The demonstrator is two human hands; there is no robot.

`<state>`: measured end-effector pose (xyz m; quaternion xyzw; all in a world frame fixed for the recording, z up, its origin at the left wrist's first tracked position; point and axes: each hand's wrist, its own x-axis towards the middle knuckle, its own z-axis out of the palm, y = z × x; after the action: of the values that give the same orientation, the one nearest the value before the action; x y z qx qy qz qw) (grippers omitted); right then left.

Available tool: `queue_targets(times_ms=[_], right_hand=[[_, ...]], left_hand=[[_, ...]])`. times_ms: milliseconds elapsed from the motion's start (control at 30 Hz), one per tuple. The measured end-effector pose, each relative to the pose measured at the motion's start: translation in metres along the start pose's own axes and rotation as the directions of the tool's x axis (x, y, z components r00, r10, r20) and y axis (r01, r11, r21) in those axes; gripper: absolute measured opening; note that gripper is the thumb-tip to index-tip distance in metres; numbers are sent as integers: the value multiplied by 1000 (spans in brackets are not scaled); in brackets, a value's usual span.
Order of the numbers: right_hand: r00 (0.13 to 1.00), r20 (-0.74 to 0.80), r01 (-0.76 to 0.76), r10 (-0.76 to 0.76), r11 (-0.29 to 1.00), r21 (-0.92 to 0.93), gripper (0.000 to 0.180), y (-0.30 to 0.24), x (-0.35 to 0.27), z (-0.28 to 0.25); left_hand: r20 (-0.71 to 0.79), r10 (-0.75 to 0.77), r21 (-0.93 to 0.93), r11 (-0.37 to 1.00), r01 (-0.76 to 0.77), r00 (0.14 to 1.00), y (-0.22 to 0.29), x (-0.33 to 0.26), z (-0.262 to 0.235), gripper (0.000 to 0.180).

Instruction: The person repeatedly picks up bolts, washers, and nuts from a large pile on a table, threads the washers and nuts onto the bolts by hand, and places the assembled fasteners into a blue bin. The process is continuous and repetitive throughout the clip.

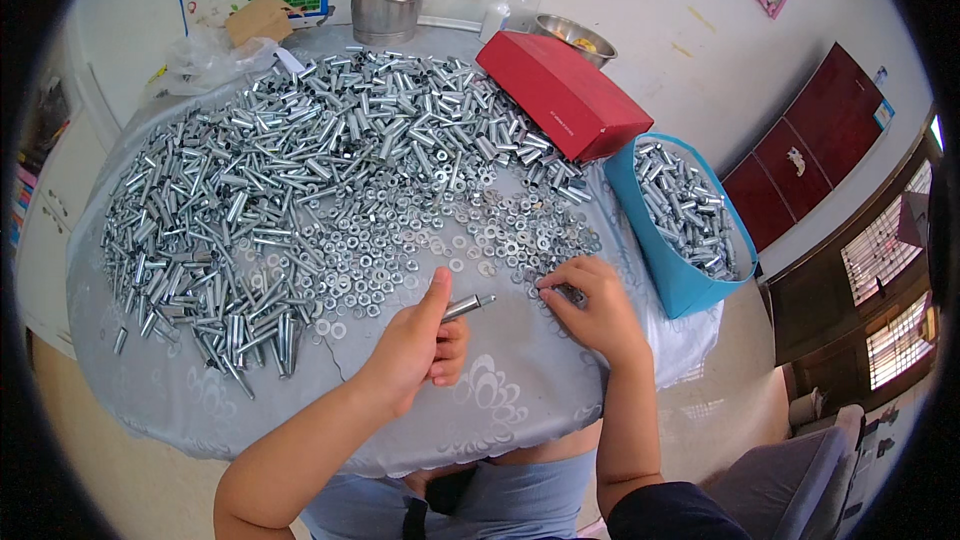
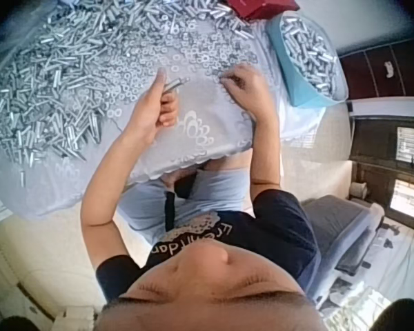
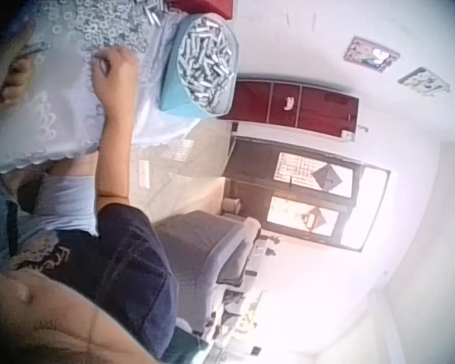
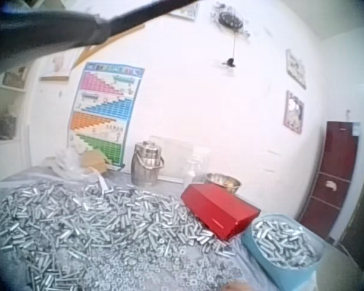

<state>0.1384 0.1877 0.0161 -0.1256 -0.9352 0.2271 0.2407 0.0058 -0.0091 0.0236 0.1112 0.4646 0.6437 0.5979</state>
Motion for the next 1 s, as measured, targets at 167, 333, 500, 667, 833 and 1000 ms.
queue_targets(times_ms=[167,333,500,667,833,1000], right_hand=[[997,-78,16,-12,999,51,8,-7,3,1],[986,-160,25,37,928,373,10,-35,0,6],[989,-147,91,-13,840,536,11,-35,-3,14],[997,-61,4,41,800,600,13,-38,-5,18],[996,-75,83,-49,815,574,16,-38,-5,18],[969,-111,246,-219,862,444,21,-38,-3,22]], left_hand=[[-27,3,26,1000,-2,1000,0,-1,3,56],[-19,-17,86,996,19,1000,-2,2,5,57],[-6,-22,111,994,23,1000,-3,0,9,57],[-11,-38,134,990,39,999,-4,1,10,57],[-23,-15,119,993,18,1000,-5,1,10,56],[-20,-24,84,996,25,1000,-4,2,7,56]])
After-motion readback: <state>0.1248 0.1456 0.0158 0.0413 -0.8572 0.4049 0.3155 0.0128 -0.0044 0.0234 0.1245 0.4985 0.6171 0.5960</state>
